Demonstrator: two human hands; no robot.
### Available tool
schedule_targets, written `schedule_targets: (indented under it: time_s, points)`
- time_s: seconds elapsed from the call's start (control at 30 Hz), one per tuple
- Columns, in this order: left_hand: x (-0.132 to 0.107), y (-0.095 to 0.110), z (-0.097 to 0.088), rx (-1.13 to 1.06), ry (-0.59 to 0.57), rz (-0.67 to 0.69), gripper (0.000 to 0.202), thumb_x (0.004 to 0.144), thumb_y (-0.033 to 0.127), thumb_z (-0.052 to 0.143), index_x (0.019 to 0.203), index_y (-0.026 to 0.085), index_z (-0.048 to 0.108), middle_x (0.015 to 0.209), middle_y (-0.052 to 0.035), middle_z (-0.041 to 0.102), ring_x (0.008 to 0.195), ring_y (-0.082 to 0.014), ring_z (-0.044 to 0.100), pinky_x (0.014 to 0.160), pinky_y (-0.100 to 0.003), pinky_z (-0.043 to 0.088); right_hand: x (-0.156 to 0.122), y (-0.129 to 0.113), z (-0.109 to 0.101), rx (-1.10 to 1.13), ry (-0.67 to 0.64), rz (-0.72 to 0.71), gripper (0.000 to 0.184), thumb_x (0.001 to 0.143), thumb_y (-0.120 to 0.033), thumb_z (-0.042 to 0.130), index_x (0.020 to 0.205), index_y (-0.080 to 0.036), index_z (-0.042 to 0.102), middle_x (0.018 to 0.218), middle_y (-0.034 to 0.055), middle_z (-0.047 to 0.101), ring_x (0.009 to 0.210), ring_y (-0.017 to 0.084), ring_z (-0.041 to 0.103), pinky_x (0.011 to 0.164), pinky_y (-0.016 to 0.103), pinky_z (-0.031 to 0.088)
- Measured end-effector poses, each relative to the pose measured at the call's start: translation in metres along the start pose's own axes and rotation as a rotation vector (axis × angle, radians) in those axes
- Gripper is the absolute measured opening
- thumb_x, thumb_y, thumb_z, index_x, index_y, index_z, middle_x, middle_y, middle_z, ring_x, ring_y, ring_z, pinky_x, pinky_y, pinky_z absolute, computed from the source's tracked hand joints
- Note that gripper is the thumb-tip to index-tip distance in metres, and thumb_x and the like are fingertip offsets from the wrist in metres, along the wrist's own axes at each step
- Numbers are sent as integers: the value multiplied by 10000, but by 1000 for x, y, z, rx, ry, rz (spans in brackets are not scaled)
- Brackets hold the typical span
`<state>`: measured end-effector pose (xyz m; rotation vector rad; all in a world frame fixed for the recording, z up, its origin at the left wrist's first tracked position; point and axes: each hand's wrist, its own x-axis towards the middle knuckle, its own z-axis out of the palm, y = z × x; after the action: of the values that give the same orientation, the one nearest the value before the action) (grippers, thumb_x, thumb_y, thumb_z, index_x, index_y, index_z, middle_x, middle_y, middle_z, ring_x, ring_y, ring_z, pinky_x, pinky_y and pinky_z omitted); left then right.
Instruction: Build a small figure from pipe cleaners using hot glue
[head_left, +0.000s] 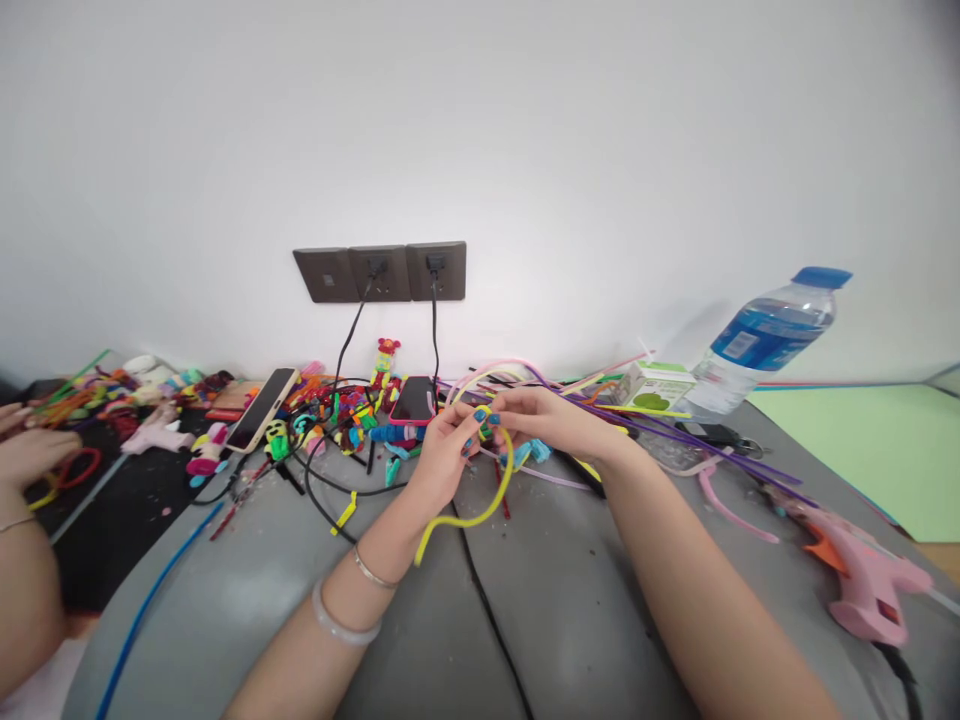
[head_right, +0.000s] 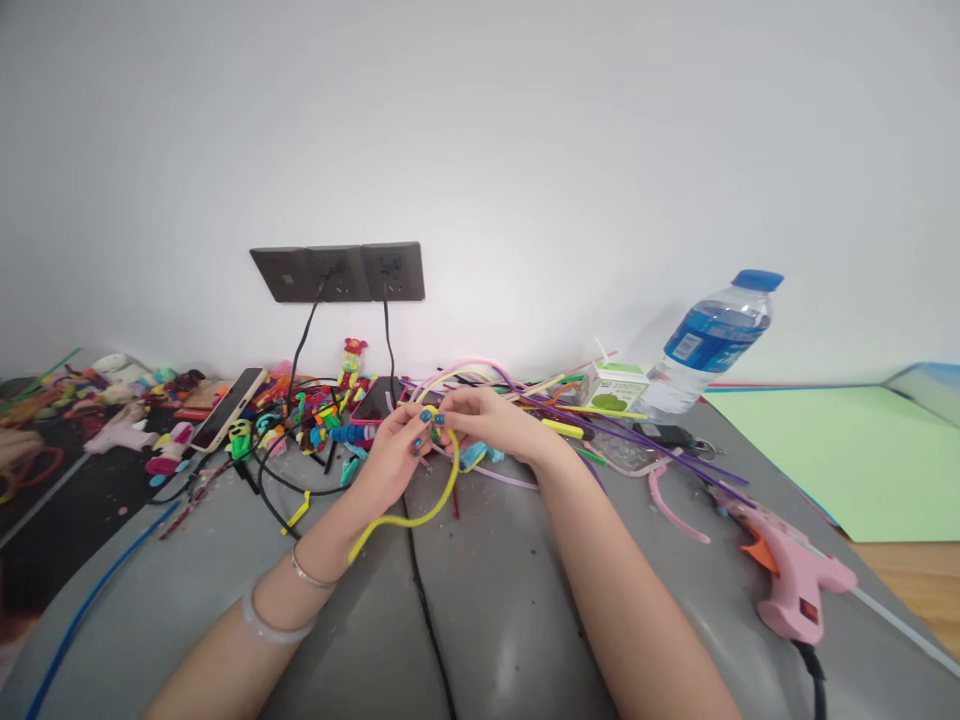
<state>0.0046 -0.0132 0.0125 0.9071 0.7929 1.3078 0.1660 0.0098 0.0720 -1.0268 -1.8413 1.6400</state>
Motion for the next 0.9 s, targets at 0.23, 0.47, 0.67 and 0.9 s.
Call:
schedule_targets:
  time_s: [0.23, 0.47, 0.67, 0.9]
  points:
    - [1, -3, -2, 66, -105, -137, 450, 652, 569, 752, 748, 146, 635, 582, 38, 468, 511, -65, 378, 469, -208, 288, -13, -3, -21, -255, 28, -52, 360, 809, -510, 587, 753, -154, 593, 622, -34, 471, 556, 90, 383, 510, 236, 276]
    - [-2, -4, -6, 300, -267, -148, 393, 621, 476, 807, 748, 138, 653, 648, 16, 543, 535, -61, 401, 484, -205, 297, -21, -7, -21, -475, 8, -48, 248, 827, -390, 558, 752, -162, 623, 648, -30, 479, 595, 109, 396, 555, 254, 290]
    - [-2, -4, -6, 269, -254, -114, 354, 670, 457, 766, 728, 167, 572, 644, 49, 461, 531, -54, 357, 482, -195, 266, -19, -5, -19, -413, 80, -43, 227, 823, -400, 576, 803, -174, 572, 666, -23, 515, 605, 120, 461, 557, 250, 344]
    - [-2, -1, 0, 145, -90, -17, 272, 712, 362, 728, 685, 178, 529, 599, 66, 422, 487, -51, 354, 473, -204, 258, -13, 0, -13, -109, -55, 50, 279, 827, -447, 630, 816, -179, 552, 814, 46, 698, 729, 163, 669, 650, 275, 499]
